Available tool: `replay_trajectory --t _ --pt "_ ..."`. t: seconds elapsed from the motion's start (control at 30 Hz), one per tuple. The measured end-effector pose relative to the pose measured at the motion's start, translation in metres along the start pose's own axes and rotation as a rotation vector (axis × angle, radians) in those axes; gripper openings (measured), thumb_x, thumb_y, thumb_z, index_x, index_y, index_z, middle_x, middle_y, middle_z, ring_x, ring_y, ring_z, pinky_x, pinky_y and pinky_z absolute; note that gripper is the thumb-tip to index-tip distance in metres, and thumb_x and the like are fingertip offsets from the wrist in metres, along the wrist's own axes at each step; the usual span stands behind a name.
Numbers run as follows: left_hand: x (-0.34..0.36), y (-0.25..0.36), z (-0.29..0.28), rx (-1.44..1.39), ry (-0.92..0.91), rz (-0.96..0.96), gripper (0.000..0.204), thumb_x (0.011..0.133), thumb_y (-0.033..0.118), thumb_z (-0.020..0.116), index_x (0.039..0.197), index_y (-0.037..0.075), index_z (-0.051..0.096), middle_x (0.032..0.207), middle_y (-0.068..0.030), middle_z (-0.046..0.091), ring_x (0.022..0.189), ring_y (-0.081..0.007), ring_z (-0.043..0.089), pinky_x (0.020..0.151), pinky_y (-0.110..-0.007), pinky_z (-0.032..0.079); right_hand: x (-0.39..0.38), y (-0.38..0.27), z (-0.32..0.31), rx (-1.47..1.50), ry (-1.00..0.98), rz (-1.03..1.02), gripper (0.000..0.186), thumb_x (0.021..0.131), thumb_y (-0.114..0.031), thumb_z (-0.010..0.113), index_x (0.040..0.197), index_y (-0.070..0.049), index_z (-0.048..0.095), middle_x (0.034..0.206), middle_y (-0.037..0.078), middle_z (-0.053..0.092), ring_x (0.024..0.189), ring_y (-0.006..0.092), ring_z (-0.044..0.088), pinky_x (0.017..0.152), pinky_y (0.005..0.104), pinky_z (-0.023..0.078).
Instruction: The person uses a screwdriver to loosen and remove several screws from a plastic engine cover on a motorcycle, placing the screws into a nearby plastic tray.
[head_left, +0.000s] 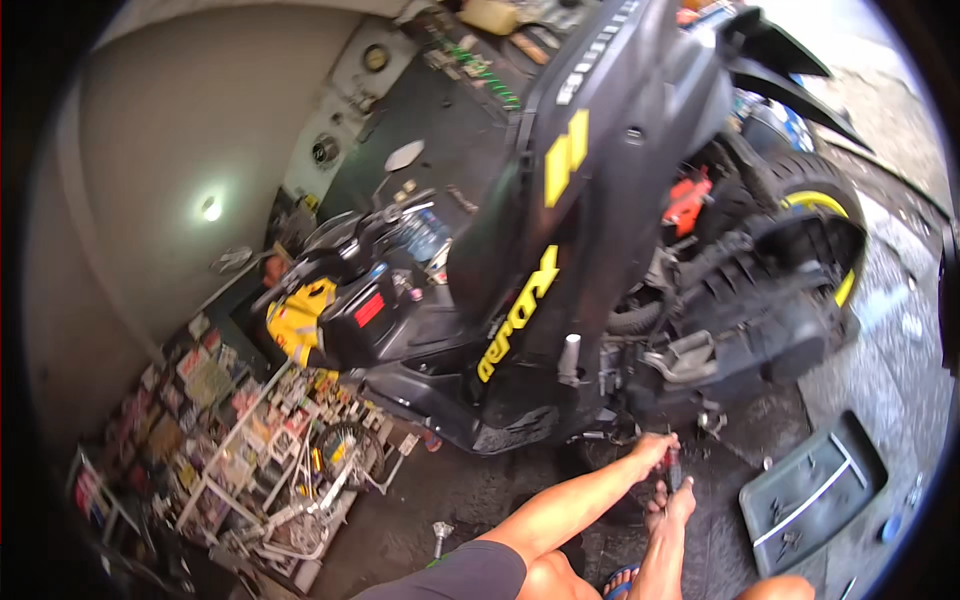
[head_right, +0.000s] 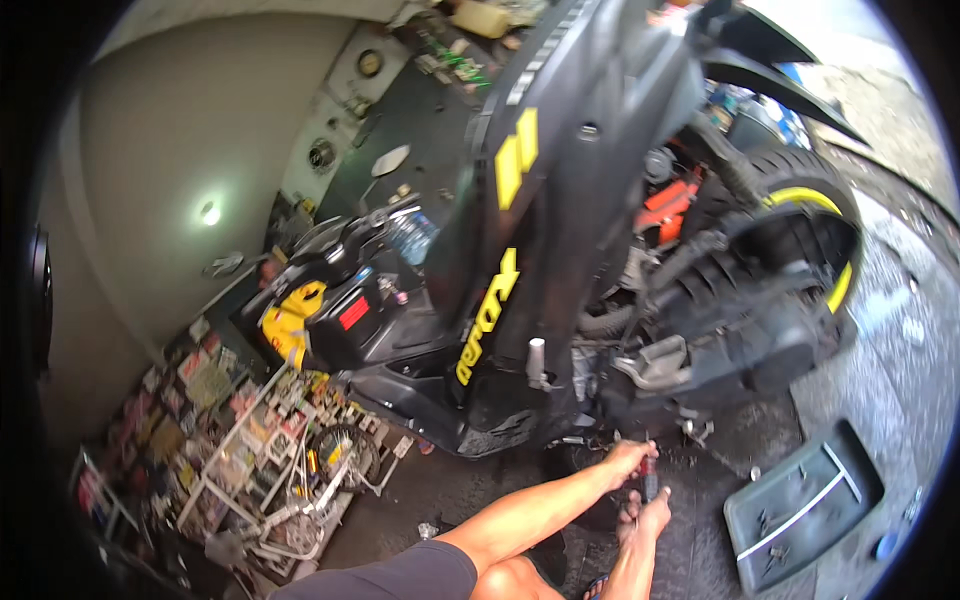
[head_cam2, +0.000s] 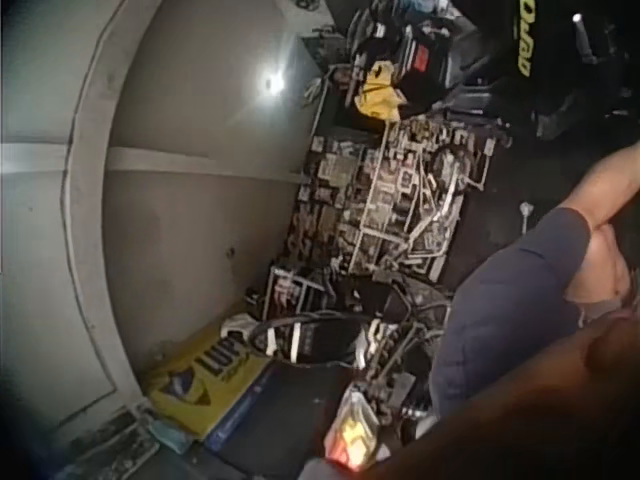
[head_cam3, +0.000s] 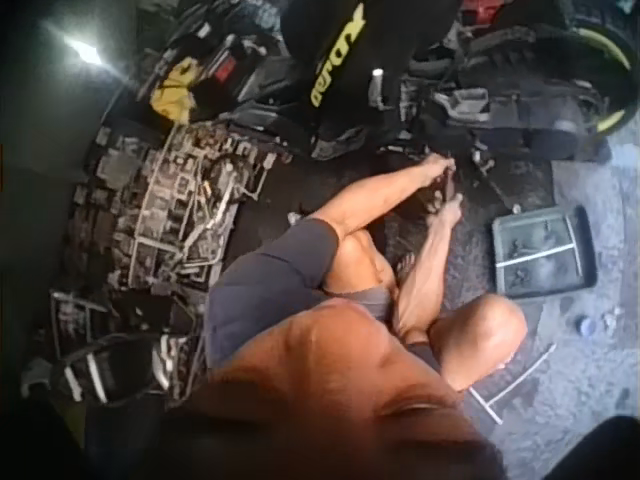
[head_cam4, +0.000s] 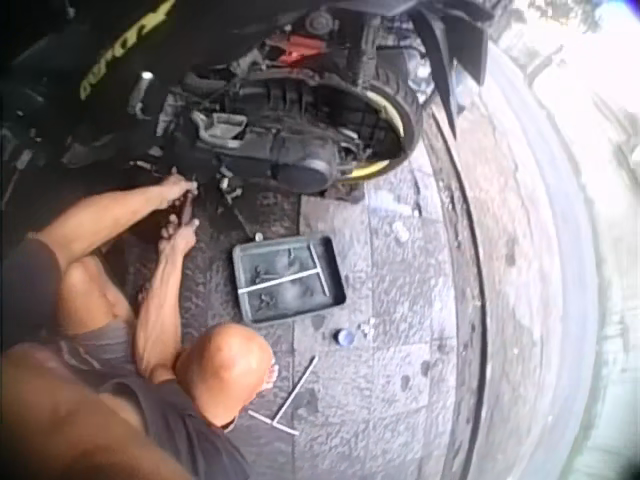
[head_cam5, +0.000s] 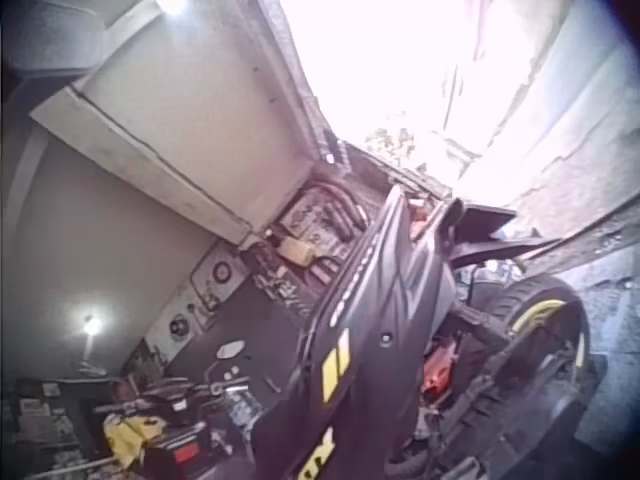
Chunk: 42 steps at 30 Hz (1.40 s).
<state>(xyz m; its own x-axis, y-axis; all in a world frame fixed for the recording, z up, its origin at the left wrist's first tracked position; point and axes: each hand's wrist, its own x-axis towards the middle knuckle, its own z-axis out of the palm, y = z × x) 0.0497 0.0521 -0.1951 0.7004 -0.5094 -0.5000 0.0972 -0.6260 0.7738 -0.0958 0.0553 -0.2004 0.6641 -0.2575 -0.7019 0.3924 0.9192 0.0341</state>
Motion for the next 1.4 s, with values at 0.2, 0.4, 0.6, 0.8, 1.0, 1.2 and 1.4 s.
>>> replay_trajectory --t 0.2,0.4,0.6,0.8,1.0,1.2,1.4 --pt "-0.023 -0.002 -0.027 -0.034 0.076 -0.019 0.035 0.098 0.038 0.061 0.094 0.005 0.074 0.070 -0.0028 0.065 0.049 -0.0122 0.047 0.045 -0.031 0.034 -0.021 0.052 -0.001 -1.181 0.126 -1.289 0.064 0.092 -0.023 0.065 0.146 0.003 0.043 0.103 0.026 0.064 0.102 0.0437 0.062 0.098 0.0492 0.045" --pt "-0.015 -0.003 -0.026 -0.038 0.069 0.039 0.039 0.097 0.041 0.062 0.095 0.004 0.074 0.073 -0.0037 0.066 0.056 -0.0128 0.052 0.048 -0.031 0.038 -0.022 0.028 0.000 -0.218 -0.192 -0.089 0.049 0.103 -0.045 0.045 0.111 0.000 0.062 0.079 0.010 0.068 0.051 0.0178 0.057 0.046 0.0313 0.044" --pt "-0.016 0.010 -0.022 -0.037 0.058 -0.005 0.037 0.097 0.039 0.063 0.099 0.004 0.075 0.077 -0.0041 0.068 0.059 -0.0132 0.055 0.050 -0.032 0.041 -0.020 0.043 0.016 -1.073 0.194 -1.287 0.044 0.096 -0.037 0.062 0.113 0.004 0.062 0.084 0.012 0.068 0.068 0.0301 0.064 0.065 0.0396 0.052" --pt "-0.017 0.004 -0.031 0.010 0.021 0.010 0.040 0.098 0.041 0.060 0.101 0.004 0.074 0.078 -0.0040 0.067 0.057 -0.0133 0.051 0.048 -0.032 0.039 -0.027 0.019 0.022 -0.031 -0.166 0.143 0.054 0.098 -0.060 0.045 0.092 -0.010 0.066 0.053 -0.008 0.045 0.039 0.0061 0.031 0.036 0.0229 0.024" --pt "-0.012 0.000 -0.029 0.002 0.041 0.025 0.038 0.099 0.038 0.061 0.101 0.003 0.073 0.077 -0.0029 0.065 0.055 -0.0111 0.049 0.046 -0.028 0.038 0.000 0.035 0.015 -0.463 -0.089 -0.413 0.042 0.096 -0.052 0.056 0.098 -0.011 0.065 0.060 -0.003 0.051 0.043 0.0077 0.039 0.038 0.0252 0.029" --pt "-0.008 -0.003 -0.034 -0.014 -0.003 -0.005 0.038 0.099 0.039 0.061 0.103 0.003 0.072 0.081 -0.0028 0.066 0.059 -0.0107 0.052 0.049 -0.028 0.041 -0.016 0.024 0.015 -0.457 -0.101 -0.175 0.042 0.096 -0.051 0.057 0.099 -0.010 0.066 0.060 -0.002 0.055 0.045 0.0101 0.044 0.041 0.0264 0.032" --pt "-0.012 -0.001 -0.028 -0.052 0.040 -0.022 0.037 0.099 0.038 0.061 0.104 0.003 0.071 0.081 -0.0035 0.066 0.060 -0.0102 0.053 0.051 -0.027 0.041 -0.011 0.027 0.015 -0.245 -0.178 -0.136 0.039 0.098 -0.047 0.054 0.095 -0.010 0.065 0.065 -0.002 0.056 0.048 0.0090 0.045 0.042 0.0246 0.030"
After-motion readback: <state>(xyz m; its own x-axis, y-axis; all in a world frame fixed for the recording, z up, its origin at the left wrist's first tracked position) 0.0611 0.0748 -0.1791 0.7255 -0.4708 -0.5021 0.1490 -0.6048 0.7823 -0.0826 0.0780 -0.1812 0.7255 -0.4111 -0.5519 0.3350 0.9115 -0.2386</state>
